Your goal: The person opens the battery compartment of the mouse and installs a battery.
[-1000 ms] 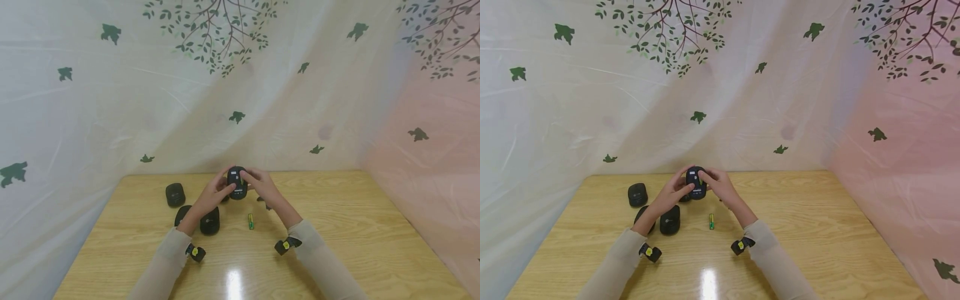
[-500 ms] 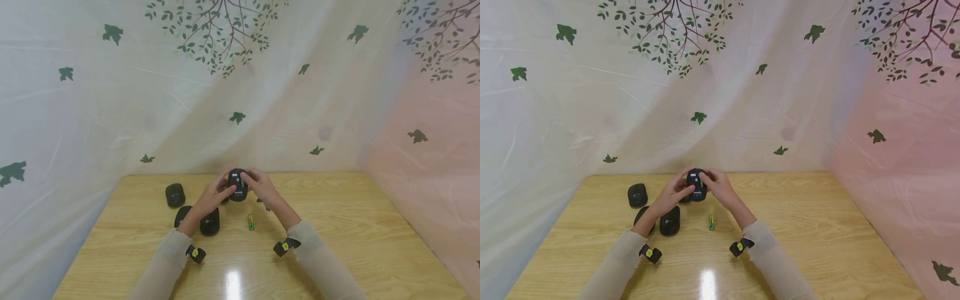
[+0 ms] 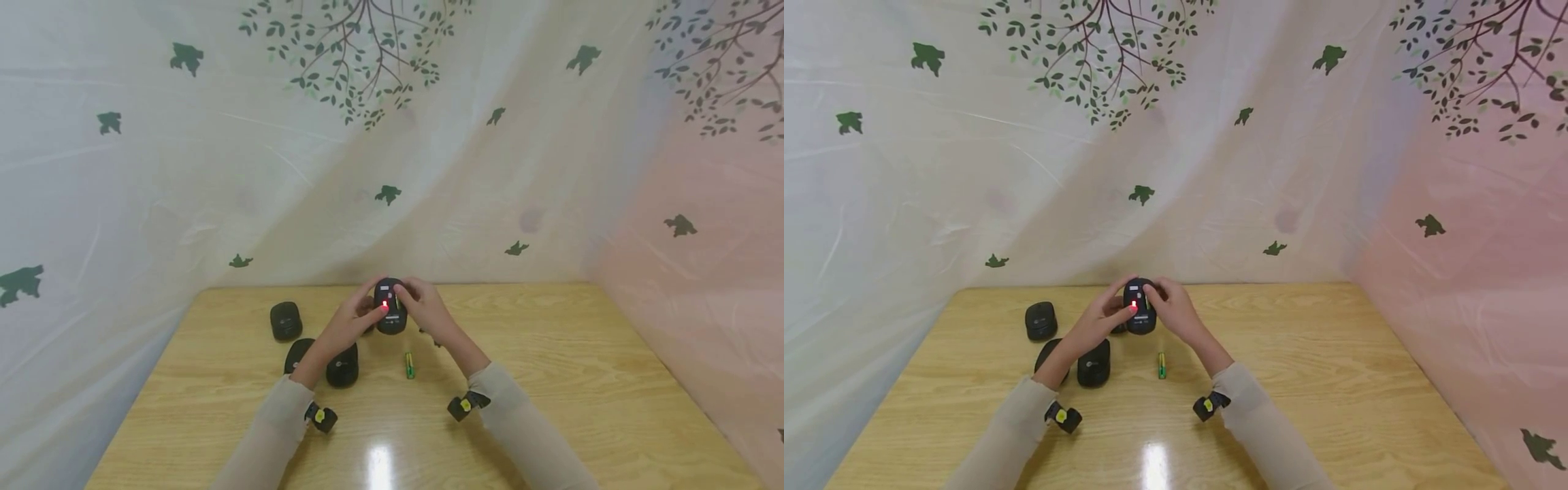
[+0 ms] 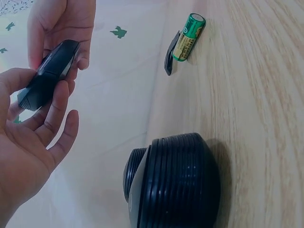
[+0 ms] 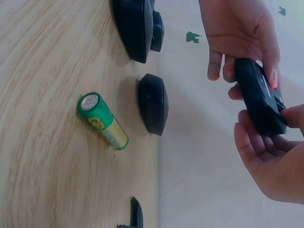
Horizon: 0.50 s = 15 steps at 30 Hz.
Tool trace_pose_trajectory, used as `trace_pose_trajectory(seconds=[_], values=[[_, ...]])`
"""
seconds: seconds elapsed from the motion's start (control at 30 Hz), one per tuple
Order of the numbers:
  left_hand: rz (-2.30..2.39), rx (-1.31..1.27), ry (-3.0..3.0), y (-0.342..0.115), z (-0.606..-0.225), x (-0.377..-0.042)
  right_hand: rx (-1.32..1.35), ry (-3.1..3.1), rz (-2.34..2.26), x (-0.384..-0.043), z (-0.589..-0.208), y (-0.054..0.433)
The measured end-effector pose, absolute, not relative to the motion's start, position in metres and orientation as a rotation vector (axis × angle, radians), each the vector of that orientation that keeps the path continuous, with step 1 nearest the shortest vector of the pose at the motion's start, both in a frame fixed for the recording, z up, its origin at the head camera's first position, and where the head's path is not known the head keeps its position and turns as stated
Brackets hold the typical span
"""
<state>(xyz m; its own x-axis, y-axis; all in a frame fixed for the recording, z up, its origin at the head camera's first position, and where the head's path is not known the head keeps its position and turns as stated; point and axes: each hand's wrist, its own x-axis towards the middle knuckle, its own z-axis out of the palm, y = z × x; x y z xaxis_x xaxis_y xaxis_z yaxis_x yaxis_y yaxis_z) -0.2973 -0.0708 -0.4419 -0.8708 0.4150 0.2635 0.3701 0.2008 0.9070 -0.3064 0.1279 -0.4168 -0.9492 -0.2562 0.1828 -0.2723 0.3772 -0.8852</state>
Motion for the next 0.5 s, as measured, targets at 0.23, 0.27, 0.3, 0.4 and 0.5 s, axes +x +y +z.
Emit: trace_pose_trajectory(seconds=[0.23,0.27,0.3,0.4,0.5], values=[[1.766,0.801,2.434,-0.071,-0.444,-0.297,0.548,-2.655,1.721,-0.311,-0.421,0.136],[1.765,0.803,2.434,-0.071,-0.445,-0.297,0.56,-2.673,1.715,-0.312,-0.421,0.138],[1.764,0.809,2.433,-0.071,-0.445,-0.297,0.57,-2.695,1.701,-0.313,-0.421,0.14],[1.776,0.81,2.417,-0.072,-0.446,-0.297,0.632,-2.738,1.669,-0.316,-0.42,0.147],[1.793,0.799,2.398,-0.074,-0.448,-0.297,0.676,-2.764,1.644,-0.316,-0.417,0.154]])
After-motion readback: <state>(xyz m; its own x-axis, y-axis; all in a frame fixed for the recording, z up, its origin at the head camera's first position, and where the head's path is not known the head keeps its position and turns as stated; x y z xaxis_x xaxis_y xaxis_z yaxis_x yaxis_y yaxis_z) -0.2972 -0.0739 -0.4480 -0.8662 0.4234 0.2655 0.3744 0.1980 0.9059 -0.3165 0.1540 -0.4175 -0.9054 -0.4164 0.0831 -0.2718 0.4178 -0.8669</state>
